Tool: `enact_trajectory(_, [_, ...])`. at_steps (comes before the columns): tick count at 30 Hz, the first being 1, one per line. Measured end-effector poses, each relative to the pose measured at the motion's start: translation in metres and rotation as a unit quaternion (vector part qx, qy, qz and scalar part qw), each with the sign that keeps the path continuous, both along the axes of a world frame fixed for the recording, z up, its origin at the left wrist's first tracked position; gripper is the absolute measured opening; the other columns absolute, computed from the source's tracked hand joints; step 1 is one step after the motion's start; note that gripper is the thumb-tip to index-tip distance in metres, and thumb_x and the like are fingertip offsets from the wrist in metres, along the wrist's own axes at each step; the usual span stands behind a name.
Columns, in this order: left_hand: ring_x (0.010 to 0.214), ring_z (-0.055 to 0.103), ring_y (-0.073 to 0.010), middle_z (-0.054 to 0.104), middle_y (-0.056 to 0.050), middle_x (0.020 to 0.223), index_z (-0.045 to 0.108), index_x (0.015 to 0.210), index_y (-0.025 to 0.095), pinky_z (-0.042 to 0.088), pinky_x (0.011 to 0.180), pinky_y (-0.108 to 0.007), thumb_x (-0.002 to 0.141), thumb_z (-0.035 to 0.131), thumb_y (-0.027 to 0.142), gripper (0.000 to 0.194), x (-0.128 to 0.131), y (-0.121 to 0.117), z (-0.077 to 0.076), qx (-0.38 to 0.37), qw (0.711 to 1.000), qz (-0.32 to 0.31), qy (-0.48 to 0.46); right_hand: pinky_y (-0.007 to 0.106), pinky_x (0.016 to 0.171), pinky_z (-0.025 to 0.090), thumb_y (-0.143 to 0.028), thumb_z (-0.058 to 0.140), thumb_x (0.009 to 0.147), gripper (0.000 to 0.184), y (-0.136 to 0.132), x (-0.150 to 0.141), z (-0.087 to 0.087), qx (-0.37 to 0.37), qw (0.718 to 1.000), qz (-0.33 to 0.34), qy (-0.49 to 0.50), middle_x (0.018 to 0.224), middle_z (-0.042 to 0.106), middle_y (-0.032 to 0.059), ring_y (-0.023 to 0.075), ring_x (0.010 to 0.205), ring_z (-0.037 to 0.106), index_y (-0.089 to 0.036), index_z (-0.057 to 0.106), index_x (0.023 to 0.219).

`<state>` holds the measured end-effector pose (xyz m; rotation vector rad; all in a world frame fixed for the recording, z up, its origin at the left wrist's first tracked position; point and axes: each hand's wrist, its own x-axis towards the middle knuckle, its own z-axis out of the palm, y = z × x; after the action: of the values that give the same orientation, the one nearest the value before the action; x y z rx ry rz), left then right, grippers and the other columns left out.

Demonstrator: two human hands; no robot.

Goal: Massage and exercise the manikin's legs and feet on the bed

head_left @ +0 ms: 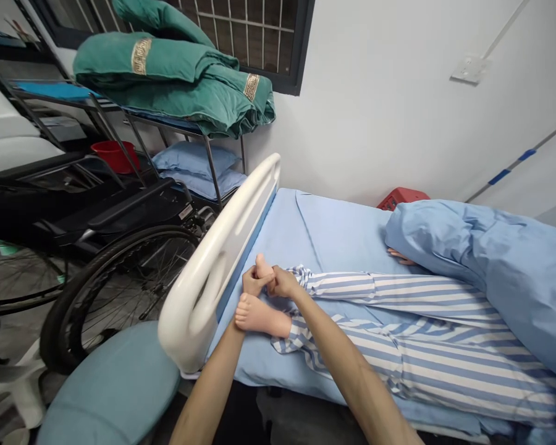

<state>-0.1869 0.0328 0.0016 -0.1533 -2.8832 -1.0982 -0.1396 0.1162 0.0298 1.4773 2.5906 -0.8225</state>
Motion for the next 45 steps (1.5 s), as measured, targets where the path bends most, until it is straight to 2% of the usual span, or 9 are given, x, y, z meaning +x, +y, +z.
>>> enact_trajectory(4, [0.083, 0.048, -0.0221, 0.043, -0.003, 0.075, 0.049, 0.083, 0.018, 0.027, 0.066, -0.032, 0.1, 0.015, 0.017, 0.038, -0.001, 0.002, -0.004, -0.067, 0.998, 0.003, 0.019, 0.028, 0.076, 0.04, -0.027, 0.077, 0.068, 0.052, 0.002, 0.0, -0.003, 0.011, 1.0, 0.007, 0.001, 0.109, 0.071, 0.0067, 0.0231, 0.1, 0.065, -0.018, 0.055, 0.114])
enact_trajectory(10, [0.092, 0.048, -0.0248, 0.038, -0.002, 0.075, 0.049, 0.087, 0.018, 0.032, 0.073, -0.034, 0.1, 0.008, 0.016, 0.043, -0.003, 0.005, -0.002, -0.061, 0.998, -0.007, -0.009, 0.028, 0.077, 0.039, -0.028, 0.079, 0.068, 0.055, 0.002, -0.001, -0.001, 0.006, 1.0, -0.001, -0.001, 0.108, 0.07, 0.0053, 0.0206, 0.099, 0.063, -0.018, 0.054, 0.117])
enact_trajectory(15, [0.091, 0.047, -0.0245, 0.041, -0.003, 0.078, 0.05, 0.087, 0.016, 0.033, 0.075, -0.035, 0.1, 0.012, 0.018, 0.04, -0.002, 0.004, 0.002, -0.066, 0.998, -0.02, -0.015, 0.027, 0.073, 0.037, -0.024, 0.078, 0.068, 0.054, -0.001, 0.0, 0.008, -0.013, 1.0, -0.005, -0.003, 0.108, 0.07, 0.0063, 0.0223, 0.098, 0.063, -0.018, 0.055, 0.117])
enact_trajectory(22, [0.082, 0.044, -0.0208, 0.029, 0.001, 0.072, 0.041, 0.081, 0.019, 0.03, 0.07, -0.033, 0.102, 0.01, 0.02, 0.037, 0.0, 0.002, 0.001, -0.059, 0.997, -0.032, 0.032, 0.026, 0.073, 0.037, -0.023, 0.076, 0.069, 0.052, -0.005, 0.0, 0.015, -0.007, 1.0, -0.008, -0.005, 0.106, 0.07, 0.0061, 0.0214, 0.099, 0.063, -0.018, 0.055, 0.116])
enact_trajectory(28, [0.083, 0.045, -0.0206, 0.016, 0.003, 0.071, 0.038, 0.08, 0.021, 0.031, 0.071, -0.034, 0.1, 0.007, 0.016, 0.037, 0.001, 0.003, -0.001, -0.06, 0.998, -0.013, 0.028, 0.027, 0.073, 0.036, -0.026, 0.078, 0.068, 0.051, -0.001, 0.0, 0.003, 0.013, 1.0, 0.004, -0.003, 0.102, 0.071, 0.0055, 0.0229, 0.099, 0.064, -0.019, 0.056, 0.113])
enact_trajectory(38, [0.1, 0.053, -0.0269, 0.037, -0.002, 0.078, 0.05, 0.082, 0.015, 0.033, 0.078, -0.038, 0.091, 0.007, 0.011, 0.044, 0.002, 0.008, 0.003, -0.009, 1.0, 0.025, -0.005, 0.028, 0.074, 0.036, -0.029, 0.078, 0.068, 0.054, 0.004, -0.001, -0.008, 0.018, 1.0, 0.012, -0.003, 0.11, 0.07, 0.0082, 0.0239, 0.101, 0.064, -0.017, 0.054, 0.114])
enact_trajectory(42, [0.095, 0.055, -0.0242, 0.045, -0.003, 0.08, 0.048, 0.084, 0.016, 0.038, 0.076, -0.036, 0.097, 0.014, 0.014, 0.037, 0.005, 0.0, 0.006, -0.078, 0.997, 0.003, 0.009, 0.028, 0.073, 0.036, -0.029, 0.076, 0.07, 0.052, 0.002, 0.0, -0.005, 0.019, 1.0, 0.011, -0.007, 0.109, 0.071, 0.0083, 0.0237, 0.1, 0.065, -0.016, 0.054, 0.114])
enact_trajectory(43, [0.093, 0.055, -0.0237, 0.048, -0.004, 0.082, 0.049, 0.085, 0.016, 0.039, 0.075, -0.036, 0.097, 0.017, 0.013, 0.034, 0.002, -0.002, 0.01, -0.096, 0.995, -0.02, -0.007, 0.027, 0.072, 0.036, -0.029, 0.075, 0.07, 0.051, 0.001, 0.001, -0.003, 0.019, 1.0, 0.012, -0.007, 0.109, 0.071, 0.008, 0.0235, 0.099, 0.065, -0.016, 0.054, 0.114])
enact_trajectory(45, [0.089, 0.055, -0.0218, 0.051, -0.005, 0.08, 0.051, 0.083, 0.015, 0.039, 0.072, -0.033, 0.097, 0.025, 0.012, 0.029, -0.012, -0.002, 0.022, -0.102, 0.985, -0.126, -0.066, 0.027, 0.071, 0.037, -0.03, 0.076, 0.07, 0.051, 0.0, 0.001, 0.0, 0.015, 1.0, 0.012, -0.009, 0.109, 0.071, 0.0072, 0.0231, 0.098, 0.065, -0.017, 0.054, 0.114])
